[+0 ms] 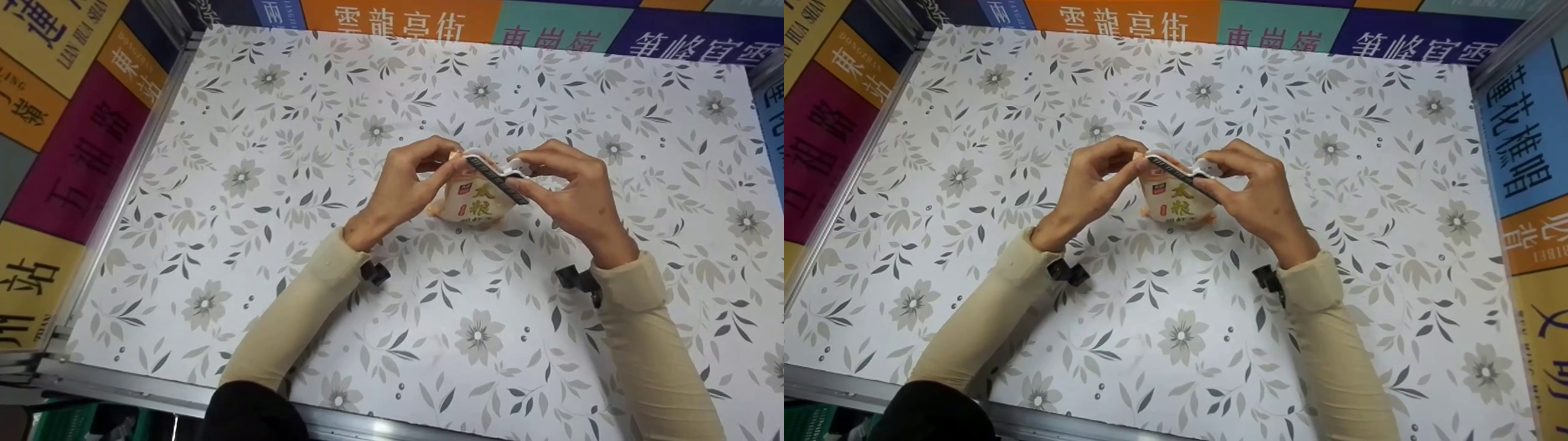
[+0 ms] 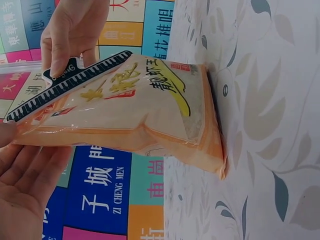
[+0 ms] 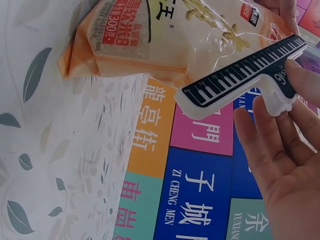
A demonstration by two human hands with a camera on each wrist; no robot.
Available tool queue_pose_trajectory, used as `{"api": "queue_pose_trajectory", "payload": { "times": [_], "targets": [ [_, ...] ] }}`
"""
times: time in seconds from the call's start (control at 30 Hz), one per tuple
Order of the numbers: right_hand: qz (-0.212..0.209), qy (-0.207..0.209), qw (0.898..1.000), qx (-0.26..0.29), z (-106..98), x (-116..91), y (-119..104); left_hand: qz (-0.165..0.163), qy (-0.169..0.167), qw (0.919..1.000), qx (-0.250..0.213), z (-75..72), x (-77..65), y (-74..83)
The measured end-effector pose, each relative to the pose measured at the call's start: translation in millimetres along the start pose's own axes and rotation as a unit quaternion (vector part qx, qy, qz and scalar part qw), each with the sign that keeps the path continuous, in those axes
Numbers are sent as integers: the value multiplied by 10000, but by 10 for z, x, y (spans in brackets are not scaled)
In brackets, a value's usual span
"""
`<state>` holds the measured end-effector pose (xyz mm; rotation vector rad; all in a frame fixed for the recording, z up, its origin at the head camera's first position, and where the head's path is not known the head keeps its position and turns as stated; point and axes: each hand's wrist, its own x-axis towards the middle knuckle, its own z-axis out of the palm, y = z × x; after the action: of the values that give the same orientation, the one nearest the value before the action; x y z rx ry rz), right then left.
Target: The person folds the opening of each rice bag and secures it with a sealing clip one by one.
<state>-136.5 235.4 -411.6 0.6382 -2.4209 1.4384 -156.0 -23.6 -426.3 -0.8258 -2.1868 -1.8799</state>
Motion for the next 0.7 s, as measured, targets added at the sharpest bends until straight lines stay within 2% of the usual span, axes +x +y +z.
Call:
{"api": "queue_pose_trajectory", "payload": {
  "times": [0.37,0.53,0.7],
  "targets": [
    [-79,32,9999,-107,5,-1,23,292,115,9993,179,-33,18,24],
    [81,-58,9998,-159,19,-13,12,142,35,9994,318,-45,5,8],
    [237,-224,9994,-143,24,-26,6,-125,-255,9977,610,-60,-12,8]
  ]
}}
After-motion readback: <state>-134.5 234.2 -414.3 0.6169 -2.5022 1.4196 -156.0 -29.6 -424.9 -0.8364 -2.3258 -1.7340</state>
